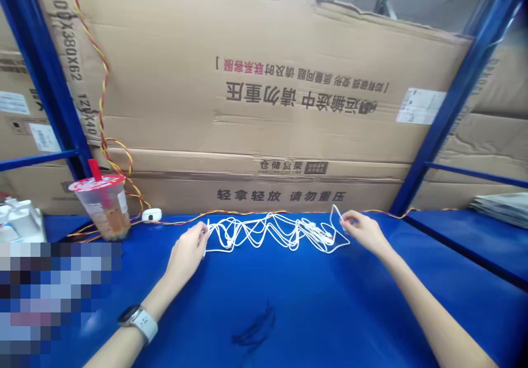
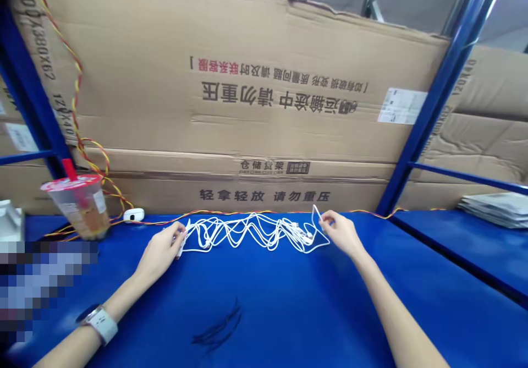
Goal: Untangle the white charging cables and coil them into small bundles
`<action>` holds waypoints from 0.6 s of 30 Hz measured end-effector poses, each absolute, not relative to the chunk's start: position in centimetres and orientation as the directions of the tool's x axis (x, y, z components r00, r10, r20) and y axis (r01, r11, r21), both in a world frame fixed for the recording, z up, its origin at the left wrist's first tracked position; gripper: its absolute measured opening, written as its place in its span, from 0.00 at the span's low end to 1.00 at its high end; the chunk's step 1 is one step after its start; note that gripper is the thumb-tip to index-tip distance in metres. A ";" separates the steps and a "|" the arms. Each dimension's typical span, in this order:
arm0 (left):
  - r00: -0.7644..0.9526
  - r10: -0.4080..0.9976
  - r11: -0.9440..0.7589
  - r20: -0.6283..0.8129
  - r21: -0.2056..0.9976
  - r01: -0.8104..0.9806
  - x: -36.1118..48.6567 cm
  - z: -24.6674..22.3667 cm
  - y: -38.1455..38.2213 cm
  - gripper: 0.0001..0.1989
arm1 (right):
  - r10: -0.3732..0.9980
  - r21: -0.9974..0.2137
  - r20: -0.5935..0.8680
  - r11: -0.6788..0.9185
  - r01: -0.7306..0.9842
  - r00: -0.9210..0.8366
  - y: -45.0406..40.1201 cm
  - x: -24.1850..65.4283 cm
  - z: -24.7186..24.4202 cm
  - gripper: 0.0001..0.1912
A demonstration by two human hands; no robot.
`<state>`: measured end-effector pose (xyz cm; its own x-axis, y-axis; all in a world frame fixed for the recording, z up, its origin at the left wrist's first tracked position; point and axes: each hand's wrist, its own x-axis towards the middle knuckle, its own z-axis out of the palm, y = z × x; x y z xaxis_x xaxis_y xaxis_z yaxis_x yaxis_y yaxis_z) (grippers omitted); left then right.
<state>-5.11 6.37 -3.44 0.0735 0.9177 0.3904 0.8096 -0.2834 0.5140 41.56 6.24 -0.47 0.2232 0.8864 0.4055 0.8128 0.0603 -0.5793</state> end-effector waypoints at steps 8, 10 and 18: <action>0.069 0.910 -0.275 0.409 0.470 0.839 -4.8 -3.4 6.2 0.11 | 0.562 -0.794 0.584 0.246 0.556 0.586 6.0 41.3 0.1 0.11; 0.044 0.885 -0.287 0.464 0.467 0.836 -5.0 -3.5 6.5 0.13 | 0.488 -0.798 0.598 0.292 0.527 0.636 5.8 41.3 0.4 0.10; -0.182 0.750 -0.318 0.635 0.589 0.743 -6.4 -2.4 7.1 0.12 | 0.284 -0.834 0.485 0.433 0.341 0.827 6.3 43.1 0.6 0.11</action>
<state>-6.36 7.14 -2.40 -0.1824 0.7503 0.6355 0.7434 -0.3178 0.5886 43.06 6.28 0.64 0.8269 0.2843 0.4852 0.3406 0.4334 -0.8344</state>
